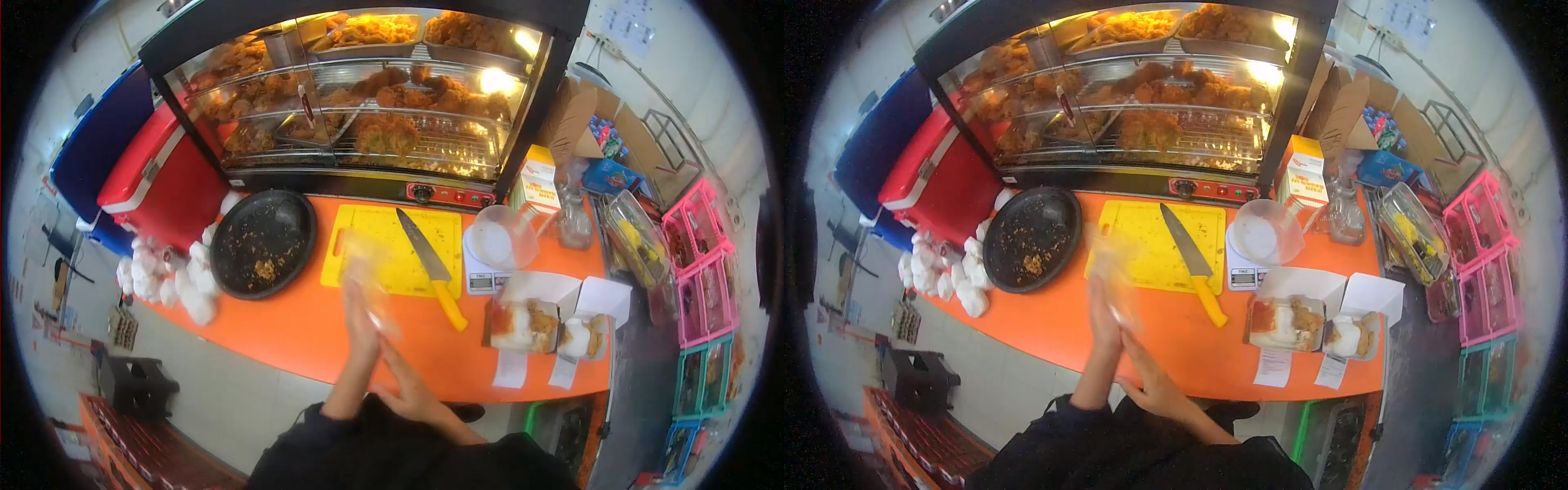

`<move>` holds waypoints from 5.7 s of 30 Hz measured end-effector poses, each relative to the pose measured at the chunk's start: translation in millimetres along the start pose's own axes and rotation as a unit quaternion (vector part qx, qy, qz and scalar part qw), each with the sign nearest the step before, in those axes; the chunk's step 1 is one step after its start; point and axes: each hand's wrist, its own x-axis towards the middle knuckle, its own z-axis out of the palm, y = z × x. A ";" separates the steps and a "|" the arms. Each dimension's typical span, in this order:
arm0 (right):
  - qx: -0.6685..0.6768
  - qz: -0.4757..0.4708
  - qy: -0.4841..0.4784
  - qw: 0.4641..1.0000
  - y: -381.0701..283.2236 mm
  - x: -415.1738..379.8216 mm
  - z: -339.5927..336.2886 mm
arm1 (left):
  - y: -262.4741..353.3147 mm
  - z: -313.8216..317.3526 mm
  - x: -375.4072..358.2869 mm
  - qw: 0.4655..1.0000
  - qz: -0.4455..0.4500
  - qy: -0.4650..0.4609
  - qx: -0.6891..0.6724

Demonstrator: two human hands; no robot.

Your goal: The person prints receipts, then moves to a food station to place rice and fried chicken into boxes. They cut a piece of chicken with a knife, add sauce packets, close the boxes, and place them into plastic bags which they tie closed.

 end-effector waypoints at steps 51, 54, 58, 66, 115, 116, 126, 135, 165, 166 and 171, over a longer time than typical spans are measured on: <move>-0.121 0.532 0.577 0.608 -29.9 -463.2 -341.7 | -393.2 290.6 -344.2 0.707 -0.494 -0.494 0.114; -0.164 0.449 0.656 0.584 -34.0 -591.0 -324.1 | -433.2 343.8 -432.4 0.438 -0.731 -0.518 0.065; -0.042 0.487 0.736 0.469 -58.0 -711.3 -328.7 | -485.3 336.8 -554.8 0.517 -0.694 -0.500 0.031; -0.580 0.738 0.319 0.130 -62.8 -672.0 -388.2 | -348.7 296.6 -412.7 0.745 -0.159 -0.630 0.150; -0.370 0.577 0.630 0.367 -88.3 -809.2 -404.3 | -420.1 348.1 -489.3 0.761 0.289 -0.417 0.404; -0.374 0.608 0.578 0.395 -81.1 -817.7 -411.2 | -401.9 346.2 -497.1 0.603 0.313 -0.574 0.457; -0.197 0.267 0.898 0.289 -110.3 -797.0 -317.0 | -444.5 312.0 -539.1 0.419 0.285 -0.718 0.477; -0.088 0.202 0.851 0.477 -17.6 -621.7 -294.3 | -443.1 318.1 -519.4 0.391 0.252 -0.776 0.425; -0.222 0.371 0.845 0.315 7.9 -623.4 -307.9 | -447.7 312.8 -515.0 0.399 0.239 -0.775 0.429; -0.269 0.396 0.799 0.364 6.6 -624.5 -306.2 | -445.7 312.9 -515.0 0.398 0.237 -0.773 0.434; -0.277 0.413 0.756 0.425 3.1 -628.8 -302.5 | -443.9 310.3 -501.7 0.530 0.061 -0.791 0.299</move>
